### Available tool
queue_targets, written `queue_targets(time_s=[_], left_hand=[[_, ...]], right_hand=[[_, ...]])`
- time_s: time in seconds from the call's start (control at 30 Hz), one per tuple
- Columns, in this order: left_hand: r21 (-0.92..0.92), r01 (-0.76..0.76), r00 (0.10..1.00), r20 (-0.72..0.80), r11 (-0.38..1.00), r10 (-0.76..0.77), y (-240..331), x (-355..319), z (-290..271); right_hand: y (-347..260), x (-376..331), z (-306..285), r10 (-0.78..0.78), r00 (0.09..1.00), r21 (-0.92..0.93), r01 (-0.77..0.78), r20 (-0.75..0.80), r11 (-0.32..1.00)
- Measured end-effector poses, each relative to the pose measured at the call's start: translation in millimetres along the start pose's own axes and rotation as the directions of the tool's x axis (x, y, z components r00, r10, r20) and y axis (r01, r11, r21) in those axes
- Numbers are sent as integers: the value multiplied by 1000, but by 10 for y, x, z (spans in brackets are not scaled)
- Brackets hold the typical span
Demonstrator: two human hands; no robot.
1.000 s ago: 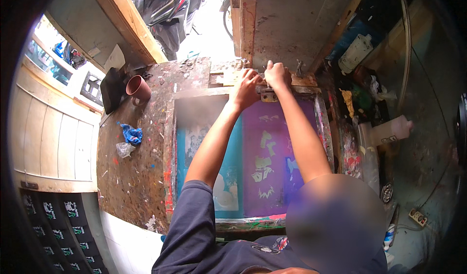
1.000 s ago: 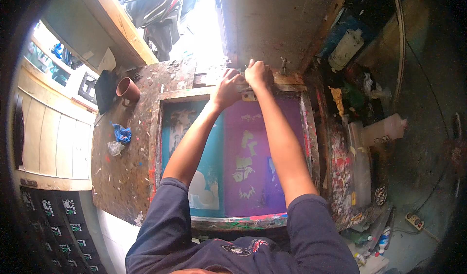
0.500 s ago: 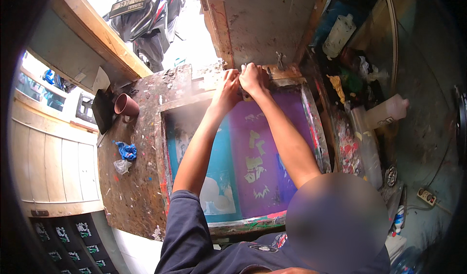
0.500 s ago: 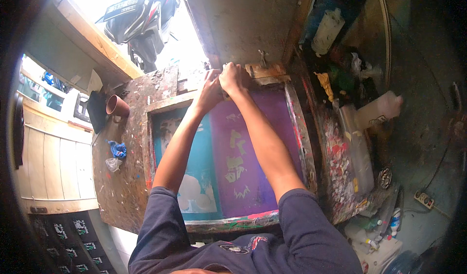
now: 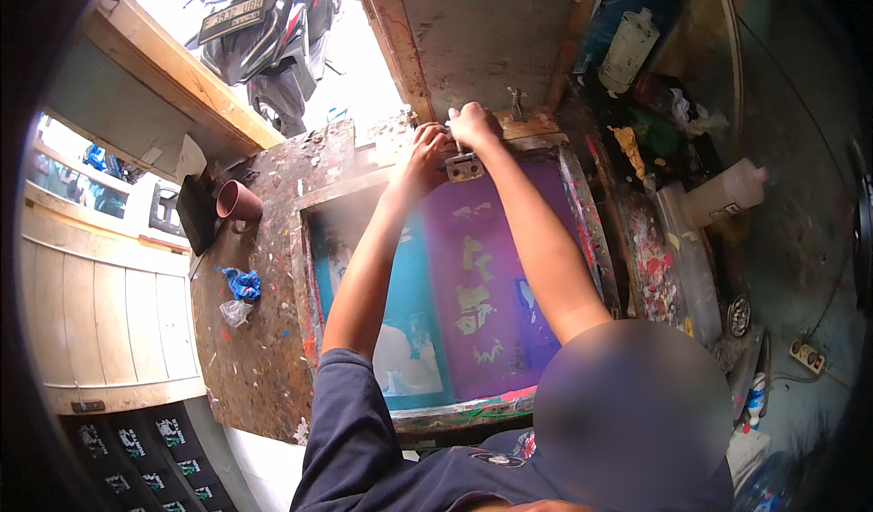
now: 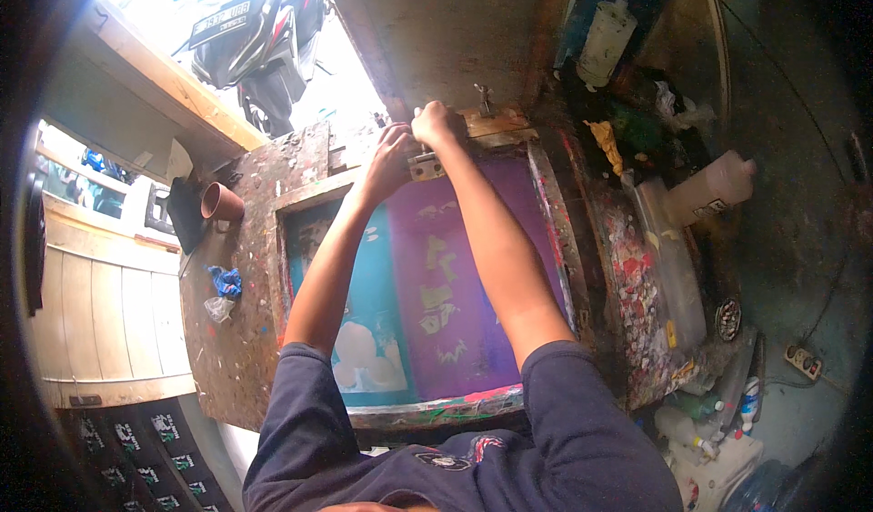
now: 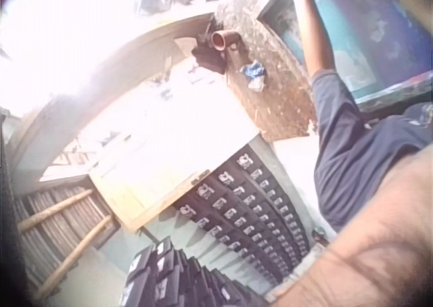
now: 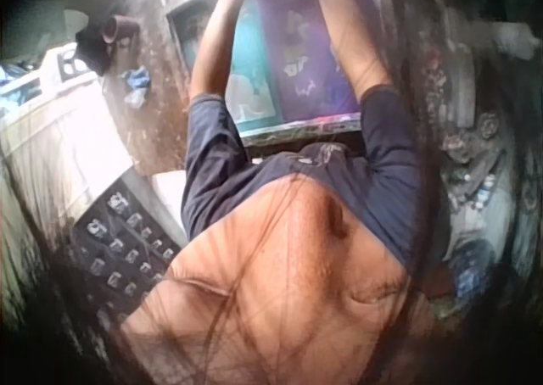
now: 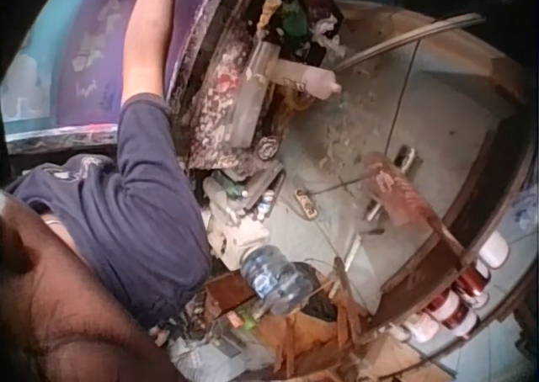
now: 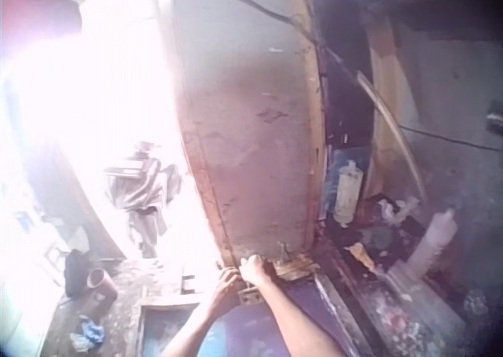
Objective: The person picks up a screen printing frame and places it on a workbench. They then repeatedly adjust and tighten the clamps on the frame to secure it in place.
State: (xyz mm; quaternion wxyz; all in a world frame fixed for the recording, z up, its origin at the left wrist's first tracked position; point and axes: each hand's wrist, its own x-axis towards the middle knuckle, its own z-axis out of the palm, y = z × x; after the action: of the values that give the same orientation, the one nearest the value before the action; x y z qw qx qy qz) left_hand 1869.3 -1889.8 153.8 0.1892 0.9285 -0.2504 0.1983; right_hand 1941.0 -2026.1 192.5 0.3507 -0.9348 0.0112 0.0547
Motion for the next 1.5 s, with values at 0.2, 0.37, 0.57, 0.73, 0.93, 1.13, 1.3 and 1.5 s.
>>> queue_targets(time_s=[0.2, 0.37, 0.57, 0.73, 0.93, 1.13, 1.3, 1.5], left_hand=[[44, 12, 1000, -19, 999, -11, -31, -15, 54], [34, 26, 1000, -13, 999, -25, -4, -21, 31], [49, -10, 1000, -26, 999, 12, -20, -7, 32], [1, -47, 995, -89, 999, 47, -40, -3, 57], [-74, 10, 998, -54, 997, -14, -59, 25, 24], [-148, 8, 998, -63, 989, -18, -22, 7, -21], [-143, 37, 998, -51, 989, -45, -48, -5, 5], [-74, -18, 997, -75, 997, 12, -108, -6, 66]], right_hand=[[32, 259, 125, -63, 997, -11, 64, 34, 998], [-16, 208, 15, -200, 954, -318, 265, 221, 910], [-51, -84, 191, -143, 972, -41, 138, -186, 990], [-29, -119, 270, -178, 971, -110, 161, -160, 981], [-44, -113, 130, 20, 988, -32, -25, -154, 999], [-64, -28, 91, 77, 989, 19, -75, -128, 997], [13, -8, 102, 25, 986, 1, -25, -163, 1000], [165, -228, 207, -288, 928, -201, 243, -236, 949]])
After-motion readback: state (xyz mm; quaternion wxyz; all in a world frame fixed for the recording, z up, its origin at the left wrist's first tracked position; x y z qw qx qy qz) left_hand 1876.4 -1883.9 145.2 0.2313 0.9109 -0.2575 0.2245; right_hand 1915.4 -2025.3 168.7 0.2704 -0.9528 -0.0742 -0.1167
